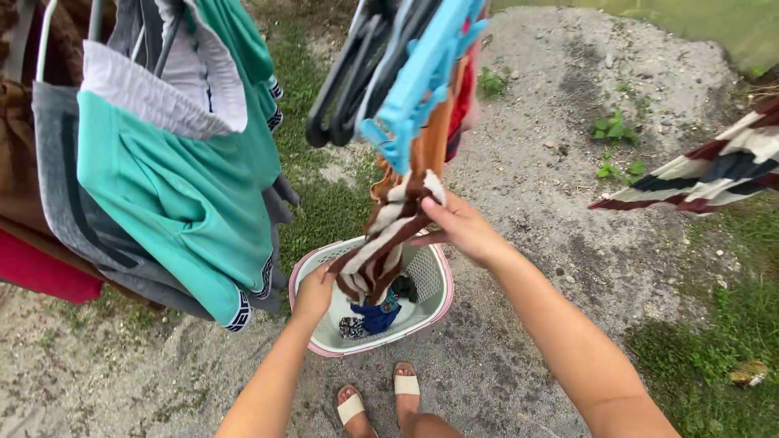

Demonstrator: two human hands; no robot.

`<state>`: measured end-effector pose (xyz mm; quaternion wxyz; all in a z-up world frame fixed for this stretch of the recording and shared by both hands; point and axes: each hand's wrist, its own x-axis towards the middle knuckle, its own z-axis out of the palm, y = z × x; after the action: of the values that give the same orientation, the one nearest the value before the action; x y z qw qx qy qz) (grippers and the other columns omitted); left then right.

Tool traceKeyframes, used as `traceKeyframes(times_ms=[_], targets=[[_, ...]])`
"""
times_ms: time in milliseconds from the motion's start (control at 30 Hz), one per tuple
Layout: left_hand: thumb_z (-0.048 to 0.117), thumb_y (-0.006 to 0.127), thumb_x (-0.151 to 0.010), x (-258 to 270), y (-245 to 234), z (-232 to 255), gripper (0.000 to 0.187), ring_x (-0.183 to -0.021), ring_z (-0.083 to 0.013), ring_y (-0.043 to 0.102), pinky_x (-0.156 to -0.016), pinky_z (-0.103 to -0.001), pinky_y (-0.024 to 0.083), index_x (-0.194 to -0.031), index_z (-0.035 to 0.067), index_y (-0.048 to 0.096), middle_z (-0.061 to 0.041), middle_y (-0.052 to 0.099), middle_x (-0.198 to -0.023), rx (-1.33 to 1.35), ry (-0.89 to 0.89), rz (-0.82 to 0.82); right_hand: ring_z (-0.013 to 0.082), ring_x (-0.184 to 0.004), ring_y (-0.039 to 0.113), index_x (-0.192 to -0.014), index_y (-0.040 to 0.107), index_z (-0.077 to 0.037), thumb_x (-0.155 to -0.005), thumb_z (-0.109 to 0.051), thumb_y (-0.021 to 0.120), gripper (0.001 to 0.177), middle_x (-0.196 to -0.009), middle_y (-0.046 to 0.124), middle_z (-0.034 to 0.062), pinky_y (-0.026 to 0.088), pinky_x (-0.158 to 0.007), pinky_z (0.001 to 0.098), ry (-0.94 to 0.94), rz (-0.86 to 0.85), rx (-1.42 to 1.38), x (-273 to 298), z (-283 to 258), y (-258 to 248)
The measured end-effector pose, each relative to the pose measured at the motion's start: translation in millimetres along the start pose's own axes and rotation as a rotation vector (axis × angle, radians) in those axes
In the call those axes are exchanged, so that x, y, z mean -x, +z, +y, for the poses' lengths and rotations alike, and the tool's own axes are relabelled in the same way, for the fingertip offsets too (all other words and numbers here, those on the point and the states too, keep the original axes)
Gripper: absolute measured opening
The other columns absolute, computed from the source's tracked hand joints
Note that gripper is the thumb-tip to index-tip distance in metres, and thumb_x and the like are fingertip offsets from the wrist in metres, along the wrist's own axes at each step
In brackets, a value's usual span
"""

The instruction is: Hanging wet clothes onto a clothesline using plastic hangers.

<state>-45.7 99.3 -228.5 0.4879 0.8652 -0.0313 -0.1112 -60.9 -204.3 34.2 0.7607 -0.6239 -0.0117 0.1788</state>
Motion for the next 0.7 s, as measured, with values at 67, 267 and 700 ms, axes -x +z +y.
traceKeyframes(times_ms=[67,267,700], targets=[[0.019,0.054,-0.098,-9.1,-6.9,12.7,0.038,-0.104,-0.0341,0.070,-0.091,-0.039,0.052,-0.133,0.012,0.066,-0.020,0.073,-0.111,-0.027,0.023,0.001,0.0222,-0.115,0.066,-0.141,0.053,-0.013,-0.102,-0.032,0.053,0.044,-0.132,0.062,0.0056,0.060,-0.091,0.0469,-0.029,0.107,0.117,6.8,-4.9,-20.5],[0.024,0.051,-0.101,2.3,-21.7,90.0,0.030,-0.095,-0.0270,0.071,-0.086,-0.036,0.052,-0.119,0.008,0.068,-0.014,0.076,-0.104,0.119,0.119,-0.019,0.0183,-0.105,0.067,-0.124,0.065,-0.004,-0.103,-0.016,0.063,0.024,-0.115,0.066,0.0058,0.059,-0.088,0.0344,-0.289,0.366,0.616,32.0,14.3,-82.5],[0.018,0.058,-0.097,-7.9,-31.1,220.4,0.019,-0.068,-0.0089,0.052,-0.063,-0.028,0.045,-0.104,0.003,0.067,-0.002,0.058,-0.073,0.271,0.241,-0.221,0.0160,-0.093,0.072,-0.126,0.070,-0.008,-0.084,0.003,0.051,0.048,-0.104,0.076,0.0066,0.057,-0.086,0.0327,-0.055,0.664,0.590,61.8,88.7,-181.3]])
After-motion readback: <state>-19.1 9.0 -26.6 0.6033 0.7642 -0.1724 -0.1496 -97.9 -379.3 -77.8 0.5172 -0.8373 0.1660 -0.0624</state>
